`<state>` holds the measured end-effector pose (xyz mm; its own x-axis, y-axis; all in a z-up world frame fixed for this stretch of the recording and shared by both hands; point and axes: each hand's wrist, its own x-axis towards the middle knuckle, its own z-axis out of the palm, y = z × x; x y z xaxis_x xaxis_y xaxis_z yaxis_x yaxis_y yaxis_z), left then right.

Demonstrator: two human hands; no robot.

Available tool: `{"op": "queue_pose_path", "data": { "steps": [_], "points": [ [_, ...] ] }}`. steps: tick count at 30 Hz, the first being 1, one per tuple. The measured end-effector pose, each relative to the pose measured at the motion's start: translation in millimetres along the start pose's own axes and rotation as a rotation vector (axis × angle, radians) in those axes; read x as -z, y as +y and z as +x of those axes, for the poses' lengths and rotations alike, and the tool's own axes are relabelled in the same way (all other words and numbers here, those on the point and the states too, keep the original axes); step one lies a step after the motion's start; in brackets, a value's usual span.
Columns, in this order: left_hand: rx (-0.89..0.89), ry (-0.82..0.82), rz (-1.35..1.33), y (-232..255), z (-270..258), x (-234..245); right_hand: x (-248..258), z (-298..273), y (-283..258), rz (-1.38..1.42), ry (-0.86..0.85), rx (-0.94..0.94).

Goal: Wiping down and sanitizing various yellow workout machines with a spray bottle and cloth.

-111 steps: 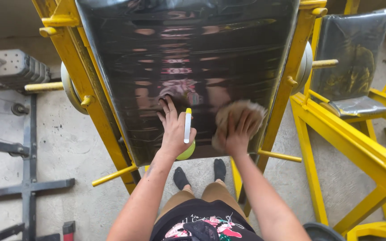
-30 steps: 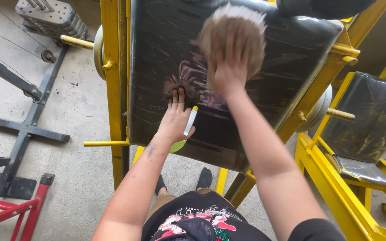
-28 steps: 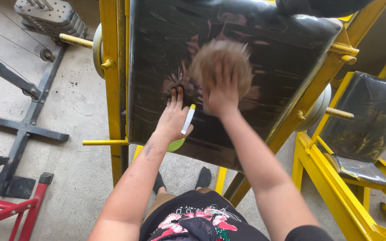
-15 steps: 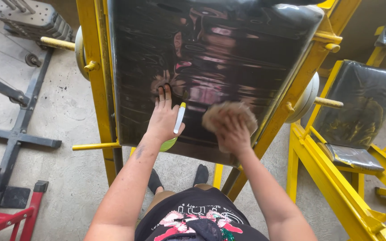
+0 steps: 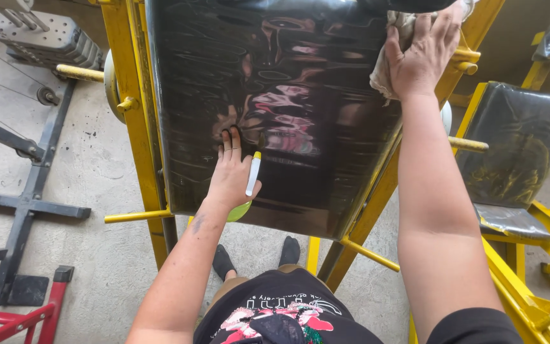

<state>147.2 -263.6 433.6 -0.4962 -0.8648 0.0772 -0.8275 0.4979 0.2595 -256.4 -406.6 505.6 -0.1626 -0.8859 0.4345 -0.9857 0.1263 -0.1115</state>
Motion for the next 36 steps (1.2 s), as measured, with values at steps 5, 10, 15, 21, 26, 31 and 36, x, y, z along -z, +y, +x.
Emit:
{"op": "queue_pose_path", "data": {
  "steps": [5,10,15,21,26,31,36],
  "points": [
    [-0.012,-0.022,-0.012,-4,0,-1,-32,-47,-7,0.281,0.370,-0.180],
    [-0.064,-0.027,-0.048,-13,-3,-1,-50,-179,-29,0.318,0.273,-0.274],
    [-0.126,-0.025,-0.094,-23,-9,4,-83,-299,-45,0.374,0.188,-0.355],
    [-0.220,0.008,-0.198,-41,-28,3,-131,-372,-61,0.502,0.252,-0.697],
    [-0.172,0.000,-0.366,-62,-66,2,-177,-397,-76,0.479,0.297,-1.033],
    [-0.129,0.047,-0.391,-93,-103,-9,-186,-391,-147,0.799,0.255,-1.321],
    [-0.056,0.045,-0.364,-120,-127,-2,-189,-372,-252,1.139,0.157,-1.563]
  ]
}}
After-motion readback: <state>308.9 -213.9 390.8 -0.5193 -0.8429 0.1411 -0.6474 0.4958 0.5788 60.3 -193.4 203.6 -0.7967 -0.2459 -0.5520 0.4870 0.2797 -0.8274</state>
